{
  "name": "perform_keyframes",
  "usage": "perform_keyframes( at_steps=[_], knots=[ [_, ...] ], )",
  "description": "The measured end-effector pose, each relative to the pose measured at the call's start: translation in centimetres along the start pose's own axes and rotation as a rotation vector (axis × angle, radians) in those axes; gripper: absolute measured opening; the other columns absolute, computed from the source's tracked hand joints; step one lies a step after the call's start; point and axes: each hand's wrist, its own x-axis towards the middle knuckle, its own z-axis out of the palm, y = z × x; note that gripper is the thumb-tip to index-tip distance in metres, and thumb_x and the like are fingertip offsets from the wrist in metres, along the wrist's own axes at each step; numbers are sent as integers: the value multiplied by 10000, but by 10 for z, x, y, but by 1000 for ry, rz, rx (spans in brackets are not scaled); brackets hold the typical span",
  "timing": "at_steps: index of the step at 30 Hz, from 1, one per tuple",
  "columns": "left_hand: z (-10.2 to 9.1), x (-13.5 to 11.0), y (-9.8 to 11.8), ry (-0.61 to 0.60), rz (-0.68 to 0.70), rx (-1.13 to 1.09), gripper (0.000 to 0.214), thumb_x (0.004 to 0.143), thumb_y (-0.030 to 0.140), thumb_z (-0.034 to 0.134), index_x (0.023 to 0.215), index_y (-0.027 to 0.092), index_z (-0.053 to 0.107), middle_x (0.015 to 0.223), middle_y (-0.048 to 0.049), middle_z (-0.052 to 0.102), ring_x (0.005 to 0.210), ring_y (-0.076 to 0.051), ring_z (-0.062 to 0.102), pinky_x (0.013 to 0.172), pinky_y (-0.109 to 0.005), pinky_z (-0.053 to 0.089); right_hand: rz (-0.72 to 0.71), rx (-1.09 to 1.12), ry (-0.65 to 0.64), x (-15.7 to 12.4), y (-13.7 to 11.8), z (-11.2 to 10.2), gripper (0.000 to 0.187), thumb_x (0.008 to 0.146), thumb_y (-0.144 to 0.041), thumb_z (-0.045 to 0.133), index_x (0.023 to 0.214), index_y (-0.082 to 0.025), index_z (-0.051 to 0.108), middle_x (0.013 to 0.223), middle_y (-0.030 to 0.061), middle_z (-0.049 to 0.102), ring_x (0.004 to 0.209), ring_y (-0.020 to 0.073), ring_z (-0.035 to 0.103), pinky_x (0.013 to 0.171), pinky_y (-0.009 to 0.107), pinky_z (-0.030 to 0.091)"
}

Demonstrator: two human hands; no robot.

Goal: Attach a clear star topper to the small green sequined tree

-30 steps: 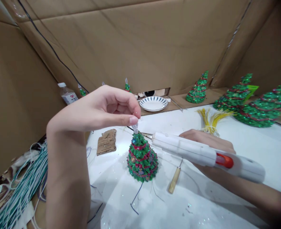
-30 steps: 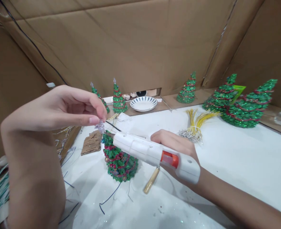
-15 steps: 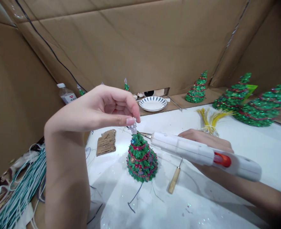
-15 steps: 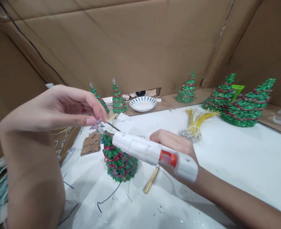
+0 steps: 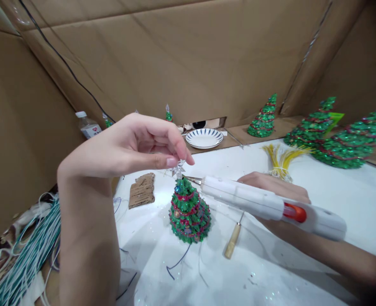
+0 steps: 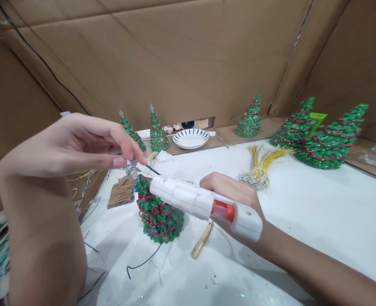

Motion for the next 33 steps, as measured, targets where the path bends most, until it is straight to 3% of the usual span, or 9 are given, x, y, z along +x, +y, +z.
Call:
perform_keyframes(
  at_steps=[13,22,27,33],
  knots=[
    [2,1,0,19,50,-15,155,806,13,595,906,102,672,930,-58,705,902,-175,682,743,-276,590,-21,91,1,2,-2,-1,101,871,-125,521,810,-193,565,797,-17,614,719,46,569,619,171,416],
    [-2,1,0,33,93,8,127,798,8,605,811,119,664,821,-22,705,763,-98,676,634,-159,562,-35,44,13,3,2,0,85,851,-120,539,817,-195,560,815,-7,624,732,65,585,638,192,417],
    [-1,0,-2,39,125,-1,140,794,-8,595,799,118,655,801,-47,708,745,-131,686,647,-221,583,-31,-27,59,3,10,2,80,807,-130,588,802,-204,557,793,-11,617,710,91,572,624,218,404],
    [2,2,-3,89,150,-1,146,774,-28,592,776,105,652,772,-58,709,725,-146,693,612,-221,581,97,45,54,9,15,-1,76,780,-146,625,772,-172,554,753,-3,586,650,93,536,588,226,394]
  ],
)
